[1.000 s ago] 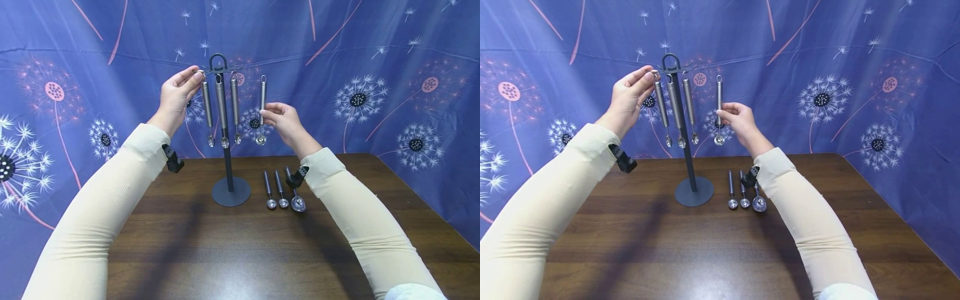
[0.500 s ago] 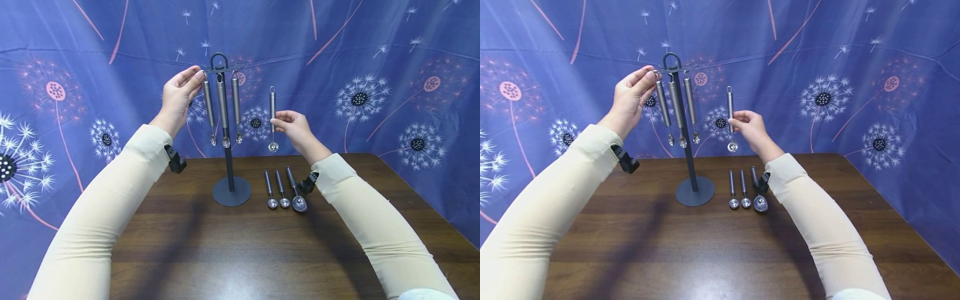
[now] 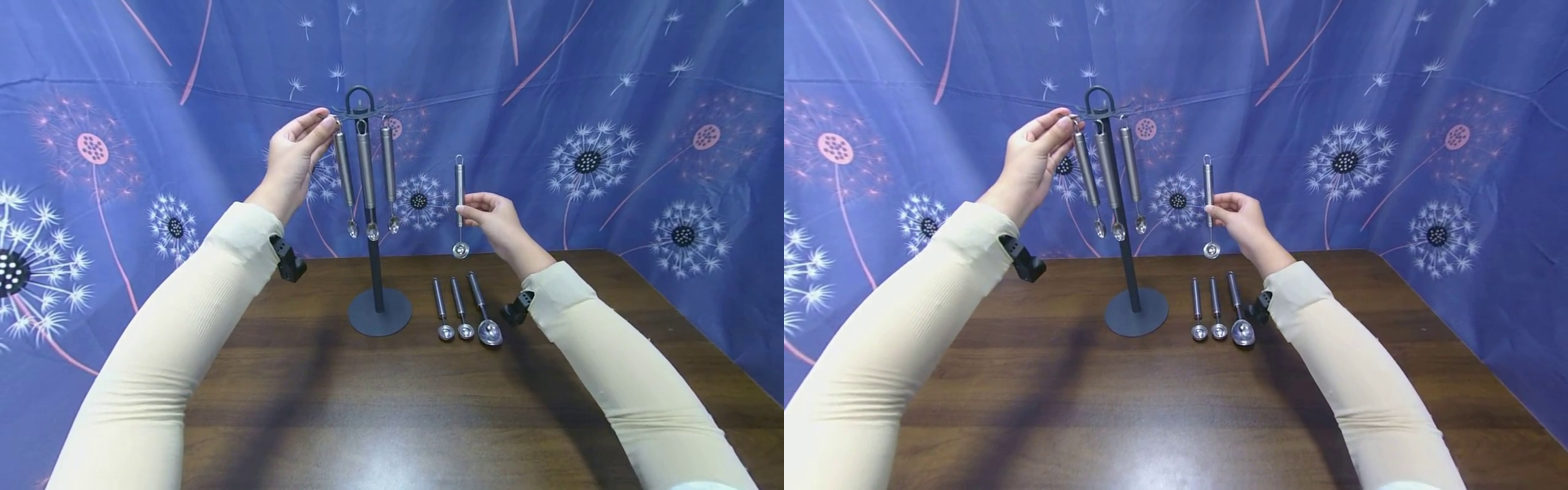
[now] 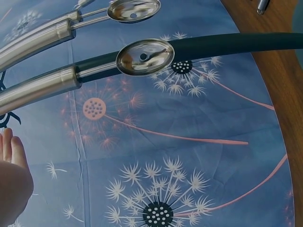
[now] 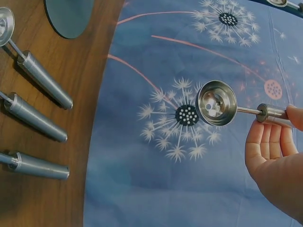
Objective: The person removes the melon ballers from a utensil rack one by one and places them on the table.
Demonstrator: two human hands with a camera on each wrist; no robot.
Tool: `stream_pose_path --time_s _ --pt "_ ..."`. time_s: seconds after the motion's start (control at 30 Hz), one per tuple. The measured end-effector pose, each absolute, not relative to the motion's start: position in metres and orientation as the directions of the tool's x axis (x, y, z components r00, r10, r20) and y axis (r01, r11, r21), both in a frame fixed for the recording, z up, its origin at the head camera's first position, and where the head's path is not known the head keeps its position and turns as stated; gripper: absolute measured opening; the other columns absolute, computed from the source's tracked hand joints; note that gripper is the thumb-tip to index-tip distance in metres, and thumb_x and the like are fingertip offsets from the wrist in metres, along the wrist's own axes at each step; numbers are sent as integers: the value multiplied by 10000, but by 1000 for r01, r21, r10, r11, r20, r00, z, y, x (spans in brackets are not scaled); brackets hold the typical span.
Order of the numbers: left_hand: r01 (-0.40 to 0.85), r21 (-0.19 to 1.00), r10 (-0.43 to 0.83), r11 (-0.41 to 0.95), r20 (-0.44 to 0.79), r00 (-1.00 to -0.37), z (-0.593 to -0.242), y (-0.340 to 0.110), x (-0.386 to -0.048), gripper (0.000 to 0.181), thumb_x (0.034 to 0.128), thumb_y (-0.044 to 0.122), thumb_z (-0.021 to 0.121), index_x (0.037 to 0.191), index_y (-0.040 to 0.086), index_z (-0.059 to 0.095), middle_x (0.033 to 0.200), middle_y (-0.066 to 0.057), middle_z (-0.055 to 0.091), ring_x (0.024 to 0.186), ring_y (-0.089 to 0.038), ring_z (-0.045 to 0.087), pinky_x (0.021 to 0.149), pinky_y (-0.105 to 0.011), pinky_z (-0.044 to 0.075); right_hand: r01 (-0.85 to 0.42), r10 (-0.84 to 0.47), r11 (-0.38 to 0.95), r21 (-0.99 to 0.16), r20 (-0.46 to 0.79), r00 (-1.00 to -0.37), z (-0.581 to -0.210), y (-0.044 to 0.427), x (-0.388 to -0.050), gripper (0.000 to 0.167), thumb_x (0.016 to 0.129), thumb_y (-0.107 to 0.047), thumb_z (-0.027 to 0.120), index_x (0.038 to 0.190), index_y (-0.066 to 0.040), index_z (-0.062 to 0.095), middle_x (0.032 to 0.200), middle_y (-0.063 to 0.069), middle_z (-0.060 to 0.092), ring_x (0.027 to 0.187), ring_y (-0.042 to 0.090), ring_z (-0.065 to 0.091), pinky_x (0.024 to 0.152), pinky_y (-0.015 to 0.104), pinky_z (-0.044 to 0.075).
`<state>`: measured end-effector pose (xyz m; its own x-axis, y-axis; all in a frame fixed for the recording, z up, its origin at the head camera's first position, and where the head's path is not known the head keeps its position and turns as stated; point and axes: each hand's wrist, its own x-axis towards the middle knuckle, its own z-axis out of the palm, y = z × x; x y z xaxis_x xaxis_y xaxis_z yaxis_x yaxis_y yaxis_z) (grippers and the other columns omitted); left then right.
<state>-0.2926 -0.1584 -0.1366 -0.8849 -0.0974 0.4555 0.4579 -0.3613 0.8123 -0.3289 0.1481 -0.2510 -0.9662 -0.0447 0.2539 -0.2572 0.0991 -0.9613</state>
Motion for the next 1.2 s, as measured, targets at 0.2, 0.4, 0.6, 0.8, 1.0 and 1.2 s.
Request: stream_pose_path --time_s 0.2,0.4,0.6,0.8,1.0,1.2 --pt "442 819 -73 -365 448 -891 -136 -160 -293 346 890 16 675 1219 -30 579 1102 -79 634 1158 -232 603 1006 -213 503 -260 -33 61 -964 258 -965 -256 156 -333 334 940 -111 636 1221 46 546 913 -55 605 797 33 614 743 145 561" --pt "424 832 -40 -359 440 -897 -134 -163 -291 329 894 22 670 1206 -22 577 1139 -100 626 1196 -244 581 1015 -214 498 -256 -37 33 -966 255 -966 -261 159 -333 299 929 -98 650 1180 38 560 881 -57 617 781 39 619 720 138 564" --pt "421 841 -27 -339 439 -898 -133 -165 -291 348 891 39 680 1217 -22 575 1105 -85 637 1157 -230 602 1008 -215 505 -226 -42 72 -972 223 -974 -269 162 -335 325 932 -118 649 1202 38 553 896 -61 611 779 23 620 721 132 562" --pt "423 843 -25 -333 440 -898 -132 -166 -290 385 886 29 682 1246 -42 564 1103 -100 649 1140 -233 613 1005 -225 511 -206 -44 120 -971 203 -978 -273 166 -334 392 935 -145 651 1252 53 532 915 -63 599 811 22 610 767 152 561" --pt "419 848 -9 -326 440 -898 -130 -168 -287 453 889 44 683 1304 -51 530 1263 -161 598 1187 -244 599 1010 -226 508 -184 -26 186 -965 182 -983 -276 172 -333 415 947 -172 637 1282 45 523 929 -83 588 848 27 601 833 188 556" --pt "422 846 -18 -326 441 -897 -130 -168 -286 444 897 37 668 1306 -63 527 1215 -165 630 1166 -243 614 1006 -232 513 -189 -14 149 -971 189 -982 -282 179 -334 387 947 -126 626 1256 79 514 889 -102 618 809 16 614 762 144 563"
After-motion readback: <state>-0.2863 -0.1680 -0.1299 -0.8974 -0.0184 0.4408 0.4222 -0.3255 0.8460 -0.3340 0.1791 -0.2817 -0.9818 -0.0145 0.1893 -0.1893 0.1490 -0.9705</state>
